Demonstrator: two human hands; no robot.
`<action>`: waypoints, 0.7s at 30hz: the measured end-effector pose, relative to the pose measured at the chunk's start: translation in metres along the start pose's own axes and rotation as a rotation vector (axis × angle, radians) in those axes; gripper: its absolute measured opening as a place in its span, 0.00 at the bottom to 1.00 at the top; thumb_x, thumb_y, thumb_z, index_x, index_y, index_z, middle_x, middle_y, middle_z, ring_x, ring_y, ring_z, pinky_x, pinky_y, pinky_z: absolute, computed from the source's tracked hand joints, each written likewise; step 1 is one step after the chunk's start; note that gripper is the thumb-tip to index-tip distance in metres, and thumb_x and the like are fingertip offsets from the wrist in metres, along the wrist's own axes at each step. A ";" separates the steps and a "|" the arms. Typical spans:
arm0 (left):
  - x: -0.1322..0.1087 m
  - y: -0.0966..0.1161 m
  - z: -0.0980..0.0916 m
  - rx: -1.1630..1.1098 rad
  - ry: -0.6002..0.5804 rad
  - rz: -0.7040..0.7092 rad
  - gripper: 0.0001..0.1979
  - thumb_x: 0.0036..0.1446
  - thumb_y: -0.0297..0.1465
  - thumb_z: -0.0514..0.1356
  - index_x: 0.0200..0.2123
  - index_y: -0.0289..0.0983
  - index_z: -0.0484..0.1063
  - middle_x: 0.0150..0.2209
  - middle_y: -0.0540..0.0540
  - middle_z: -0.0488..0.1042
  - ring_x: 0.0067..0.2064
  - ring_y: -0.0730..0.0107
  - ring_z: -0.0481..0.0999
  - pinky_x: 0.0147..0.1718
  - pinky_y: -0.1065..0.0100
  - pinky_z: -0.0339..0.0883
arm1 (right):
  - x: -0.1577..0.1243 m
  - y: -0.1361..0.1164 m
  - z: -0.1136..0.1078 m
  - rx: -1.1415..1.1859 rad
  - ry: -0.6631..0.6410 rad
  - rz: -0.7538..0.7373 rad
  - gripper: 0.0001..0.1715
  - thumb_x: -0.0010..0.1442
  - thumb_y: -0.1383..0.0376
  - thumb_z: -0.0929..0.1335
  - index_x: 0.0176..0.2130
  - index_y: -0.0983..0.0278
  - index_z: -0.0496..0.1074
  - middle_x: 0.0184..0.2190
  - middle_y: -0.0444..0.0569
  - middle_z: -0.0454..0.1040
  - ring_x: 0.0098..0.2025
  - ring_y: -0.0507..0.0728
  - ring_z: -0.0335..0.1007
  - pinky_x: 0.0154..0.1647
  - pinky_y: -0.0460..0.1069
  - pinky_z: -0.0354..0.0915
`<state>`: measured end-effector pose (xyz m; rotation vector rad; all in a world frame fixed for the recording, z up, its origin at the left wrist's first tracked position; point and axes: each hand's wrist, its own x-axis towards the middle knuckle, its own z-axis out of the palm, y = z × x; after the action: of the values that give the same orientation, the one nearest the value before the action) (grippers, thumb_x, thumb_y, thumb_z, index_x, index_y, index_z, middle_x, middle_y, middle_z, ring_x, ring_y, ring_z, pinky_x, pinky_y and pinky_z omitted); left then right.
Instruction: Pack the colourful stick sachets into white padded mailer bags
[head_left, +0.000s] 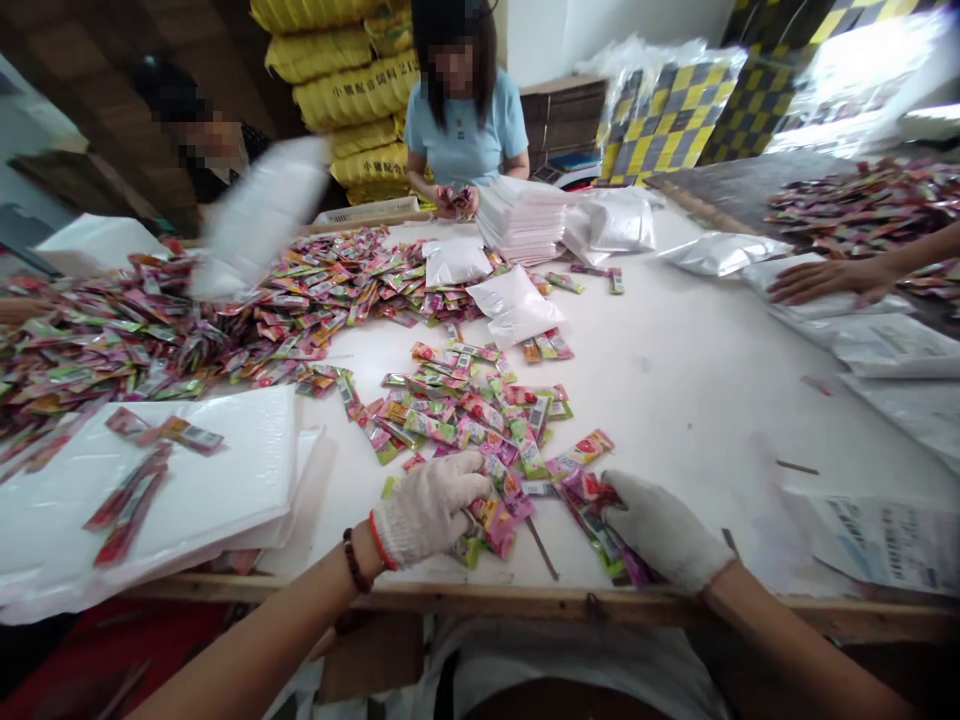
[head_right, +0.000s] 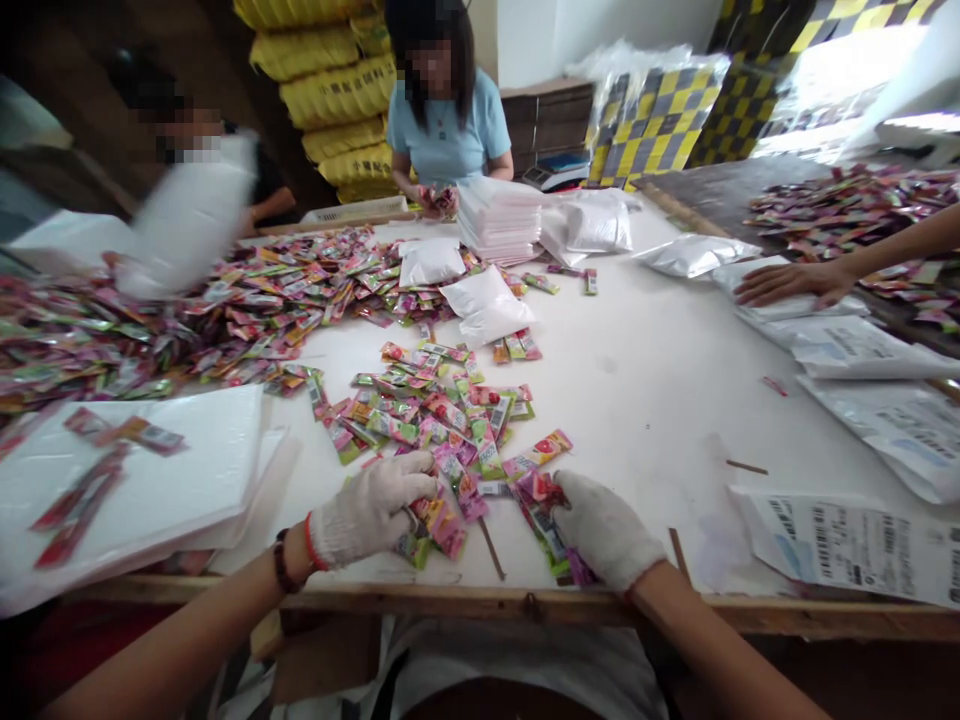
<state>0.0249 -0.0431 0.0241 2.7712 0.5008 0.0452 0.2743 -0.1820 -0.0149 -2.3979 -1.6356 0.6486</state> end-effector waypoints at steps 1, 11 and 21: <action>-0.001 -0.001 -0.001 0.004 0.013 -0.001 0.18 0.42 0.18 0.51 0.35 0.39 0.71 0.35 0.48 0.66 0.37 0.67 0.67 0.35 0.68 0.60 | 0.000 0.003 -0.003 0.019 0.029 -0.025 0.10 0.55 0.66 0.62 0.36 0.62 0.70 0.35 0.53 0.77 0.35 0.59 0.72 0.32 0.48 0.59; 0.027 -0.004 0.018 0.110 -0.066 0.096 0.16 0.51 0.25 0.54 0.45 0.35 0.67 0.41 0.42 0.72 0.42 0.61 0.70 0.43 0.62 0.64 | -0.012 -0.010 -0.007 0.207 0.026 0.099 0.19 0.56 0.61 0.62 0.47 0.62 0.63 0.29 0.50 0.76 0.30 0.58 0.72 0.26 0.47 0.58; 0.030 -0.002 0.007 0.008 0.068 -0.053 0.12 0.50 0.25 0.54 0.40 0.37 0.67 0.39 0.42 0.69 0.42 0.62 0.67 0.44 0.60 0.63 | 0.000 -0.001 -0.025 0.000 0.014 -0.254 0.22 0.47 0.73 0.62 0.42 0.62 0.73 0.40 0.53 0.76 0.40 0.59 0.72 0.40 0.49 0.63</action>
<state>0.0528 -0.0330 0.0160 2.7706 0.5932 0.1255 0.2838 -0.1793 0.0077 -2.1374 -1.8900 0.5840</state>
